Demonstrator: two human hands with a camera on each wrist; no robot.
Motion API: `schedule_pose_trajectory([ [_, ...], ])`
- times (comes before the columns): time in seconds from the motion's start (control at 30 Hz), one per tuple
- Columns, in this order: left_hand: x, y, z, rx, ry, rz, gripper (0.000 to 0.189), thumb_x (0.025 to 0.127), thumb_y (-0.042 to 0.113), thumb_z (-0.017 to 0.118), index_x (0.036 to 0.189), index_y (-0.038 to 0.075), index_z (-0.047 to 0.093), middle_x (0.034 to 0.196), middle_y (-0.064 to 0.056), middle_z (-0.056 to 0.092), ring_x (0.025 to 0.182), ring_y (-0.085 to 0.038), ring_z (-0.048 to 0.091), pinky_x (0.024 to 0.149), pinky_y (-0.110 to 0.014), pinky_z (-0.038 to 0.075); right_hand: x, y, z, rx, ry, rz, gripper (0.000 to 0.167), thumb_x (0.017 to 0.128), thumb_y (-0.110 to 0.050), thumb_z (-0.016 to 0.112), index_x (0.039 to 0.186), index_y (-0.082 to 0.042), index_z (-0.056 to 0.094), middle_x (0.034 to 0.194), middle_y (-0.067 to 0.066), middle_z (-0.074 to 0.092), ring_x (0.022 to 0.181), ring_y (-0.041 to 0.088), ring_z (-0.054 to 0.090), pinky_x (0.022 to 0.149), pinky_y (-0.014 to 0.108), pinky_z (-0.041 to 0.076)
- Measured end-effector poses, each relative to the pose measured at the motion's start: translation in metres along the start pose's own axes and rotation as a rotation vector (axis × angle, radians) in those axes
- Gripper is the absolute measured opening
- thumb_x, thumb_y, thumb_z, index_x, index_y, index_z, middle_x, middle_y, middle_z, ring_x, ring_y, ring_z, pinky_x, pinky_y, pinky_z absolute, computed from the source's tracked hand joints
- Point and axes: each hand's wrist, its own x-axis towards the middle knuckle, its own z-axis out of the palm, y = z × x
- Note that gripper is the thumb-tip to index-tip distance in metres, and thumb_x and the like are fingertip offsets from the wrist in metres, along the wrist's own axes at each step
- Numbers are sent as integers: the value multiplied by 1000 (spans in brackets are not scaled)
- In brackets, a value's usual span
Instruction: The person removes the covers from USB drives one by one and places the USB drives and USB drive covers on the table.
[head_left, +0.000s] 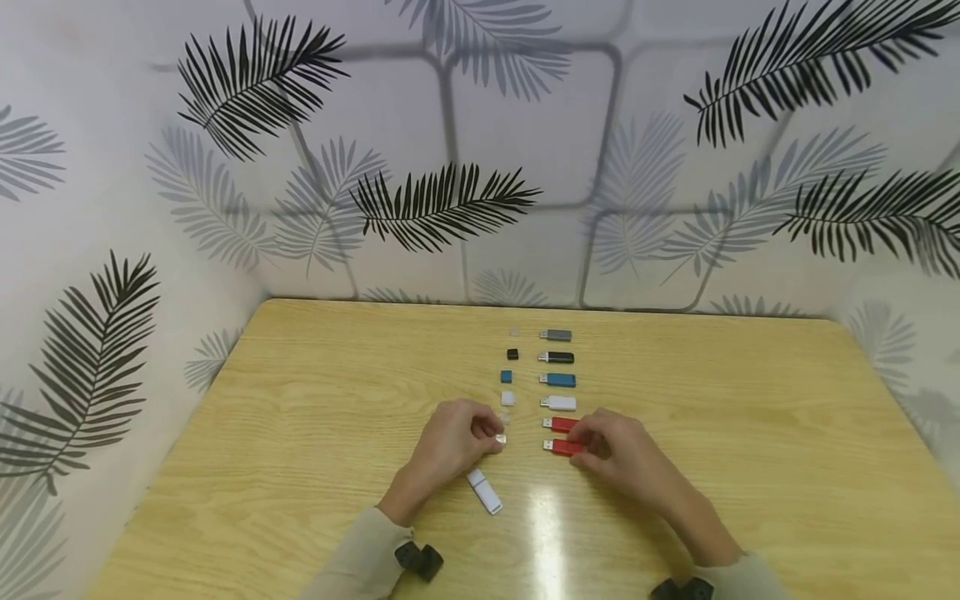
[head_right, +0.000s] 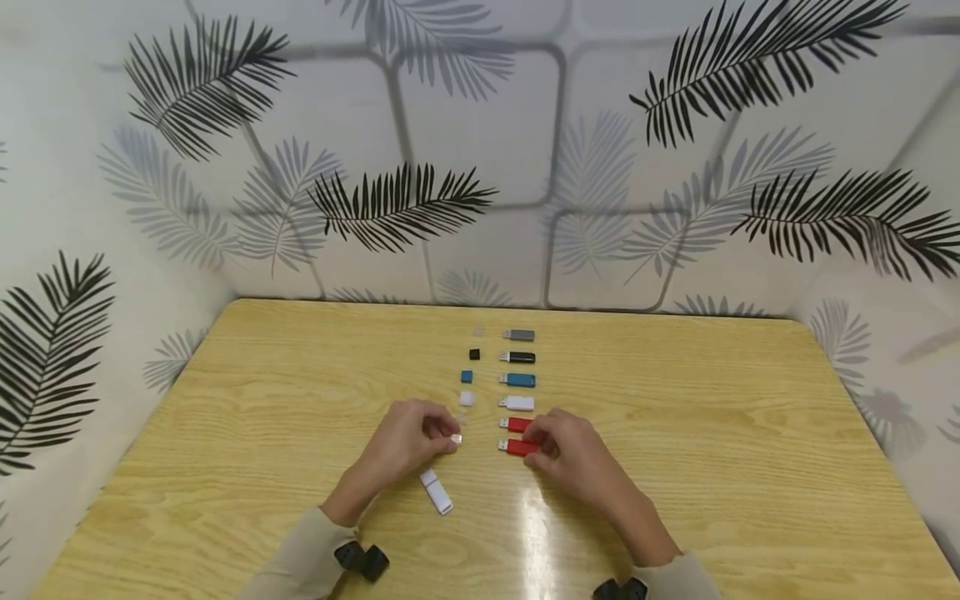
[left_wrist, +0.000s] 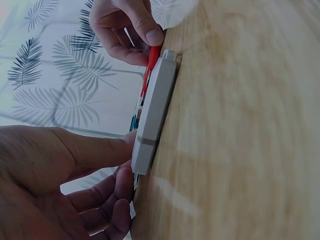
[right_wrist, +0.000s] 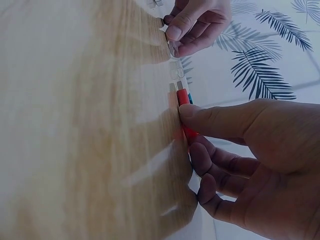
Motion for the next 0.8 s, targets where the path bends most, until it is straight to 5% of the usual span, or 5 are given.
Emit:
schedule_pose_trajectory([
  [0.4,-2,0,-2,-33,-10,0,11,85,5,84,92,10,78,81,6,67,71,-7,60,64,-23,52,-1,-2,-2,8,4,4,16,87,-8,83,99,-12,75,89,-5,64,80,11,57,70,26,52],
  [0.8,-5,-10,-11,-113,-35,56,14,88,8,82,102,8,77,89,5,69,79,-11,63,70,-24,54,-3,-3,-2,33,96,-75,19,86,-6,83,102,-11,74,91,-6,67,81,9,60,71,27,54],
])
